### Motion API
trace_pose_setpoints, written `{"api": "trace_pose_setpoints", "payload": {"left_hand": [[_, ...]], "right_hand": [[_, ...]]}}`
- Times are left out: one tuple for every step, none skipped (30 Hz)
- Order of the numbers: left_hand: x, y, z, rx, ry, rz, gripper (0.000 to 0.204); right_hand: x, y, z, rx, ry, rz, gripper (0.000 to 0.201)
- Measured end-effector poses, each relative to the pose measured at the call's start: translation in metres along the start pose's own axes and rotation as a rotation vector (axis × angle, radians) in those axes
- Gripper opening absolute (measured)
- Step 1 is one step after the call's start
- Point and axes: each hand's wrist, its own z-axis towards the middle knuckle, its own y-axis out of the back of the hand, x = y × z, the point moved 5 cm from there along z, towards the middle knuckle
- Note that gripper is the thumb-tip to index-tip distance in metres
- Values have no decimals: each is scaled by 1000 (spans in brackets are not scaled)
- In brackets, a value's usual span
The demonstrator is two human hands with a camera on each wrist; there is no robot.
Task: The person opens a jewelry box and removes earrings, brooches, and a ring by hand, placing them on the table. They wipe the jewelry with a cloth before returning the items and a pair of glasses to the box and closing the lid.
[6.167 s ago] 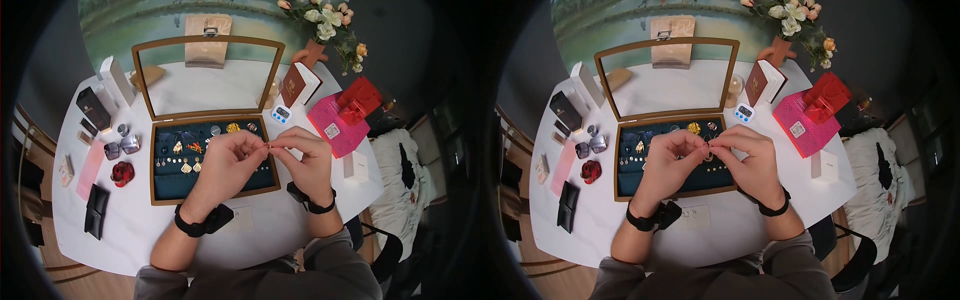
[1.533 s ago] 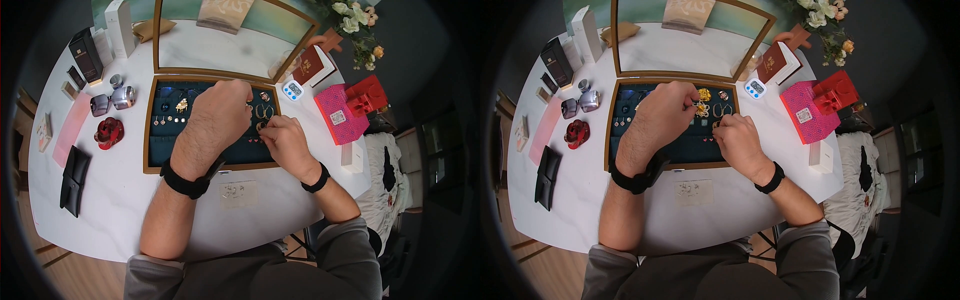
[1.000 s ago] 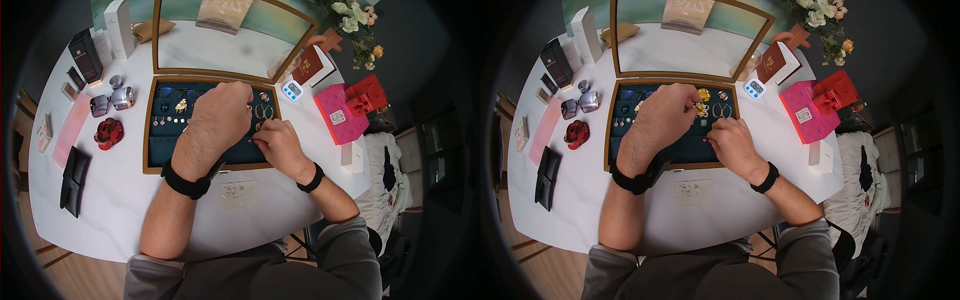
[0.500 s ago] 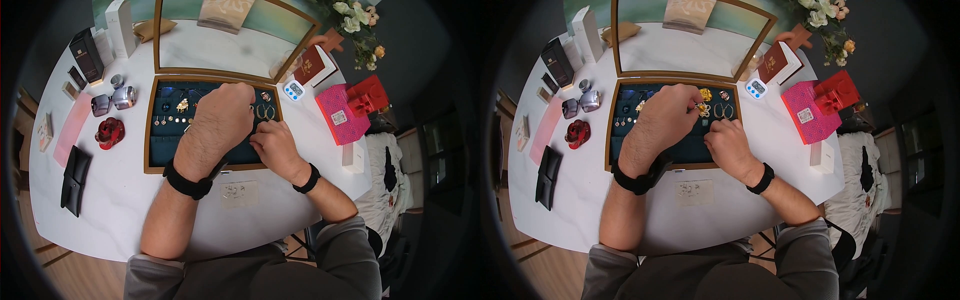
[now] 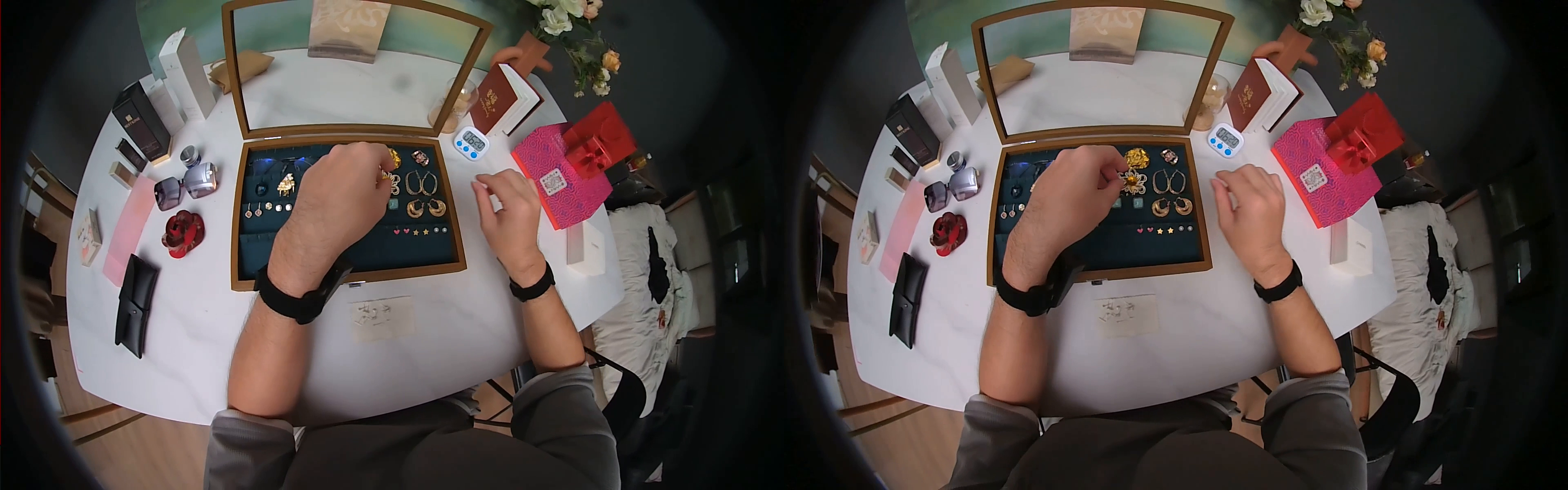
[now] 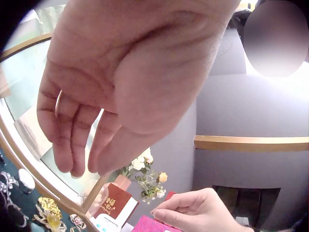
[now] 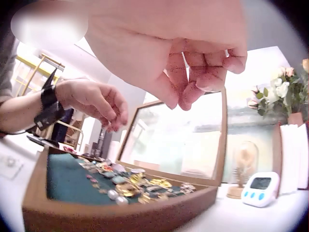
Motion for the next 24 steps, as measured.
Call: {"api": "trace_pose_setpoints", "payload": {"left_hand": [[-3, -1, 1, -7, -11, -5, 17], [-4, -2, 1, -6, -12, 10, 17], [-8, -2, 0, -16, -51, -33, 15], [-13, -2, 0, -24, -87, -74, 14], [-16, -1, -2, -18, -81, -55, 14], [-23, 4, -4, -35, -113, -118, 13], [-30, 9, -6, -48, -143, -178, 13], [-36, 14, -10, -27, -133, -151, 13], [-42, 20, -16, -15, -124, -203, 12], [-46, 22, -22, -4, -115, -258, 11], [-47, 19, -28, 20, -108, -240, 11], [-48, 17, -37, 44, -134, -211, 11], [-50, 15, -46, 64, -159, -182, 11], [-49, 11, -56, 116, -182, -114, 12], [-44, 7, -65, 132, -178, -103, 12], [-38, -2, -76, 203, -204, -34, 12], [-33, -9, -86, 274, -230, 33, 13], [-31, -14, -96, 327, -256, 99, 16], [-28, -19, -104, 339, -254, 105, 16], [-24, -25, -112, 373, -247, 115, 17], [-21, -30, -118, 404, -241, 124, 18], [-19, -34, -122, 433, -241, 184, 18], [-19, -37, -124, 435, -240, 187, 18], [-21, -40, -125, 439, -259, 213, 17]], "right_hand": [[-11, -1, -6, -10, -5, 9, 8], [-20, -2, -11, -37, -28, -4, 8], [-29, -3, -16, -63, -51, -15, 8], [-32, -4, -20, -70, -58, 0, 8], [-33, -6, -25, -87, -60, 7, 7], [-34, -8, -31, -105, -66, 17, 7], [-36, -11, -36, -110, -84, 42, 7], [-36, -12, -39, -78, -68, 33, 6], [-34, -13, -42, -43, -58, 23, 6], [-29, -10, -42, -47, -64, 41, 8], [-28, -9, -44, -48, -90, 57, 8], [-25, -9, -46, -47, -71, 66, 9], [-23, -9, -48, -48, -48, 74, 11], [-21, -9, -50, -41, -46, 85, 14], [-21, -8, -51, -43, -63, 96, 14], [-20, -8, -52, -35, -45, 89, 15], [-18, -8, -53, -27, -26, 82, 16], [-19, -9, -54, -29, -38, 90, 16], [-18, -10, -54, -23, -34, 99, 16], [-18, -12, -55, -18, -28, 107, 17], [-19, -14, -57, -18, -36, 110, 17], [-19, -14, -57, -30, -28, 114, 17], [-19, -14, -57, -42, -19, 117, 17], [-20, -15, -58, -42, -21, 120, 17]]}}
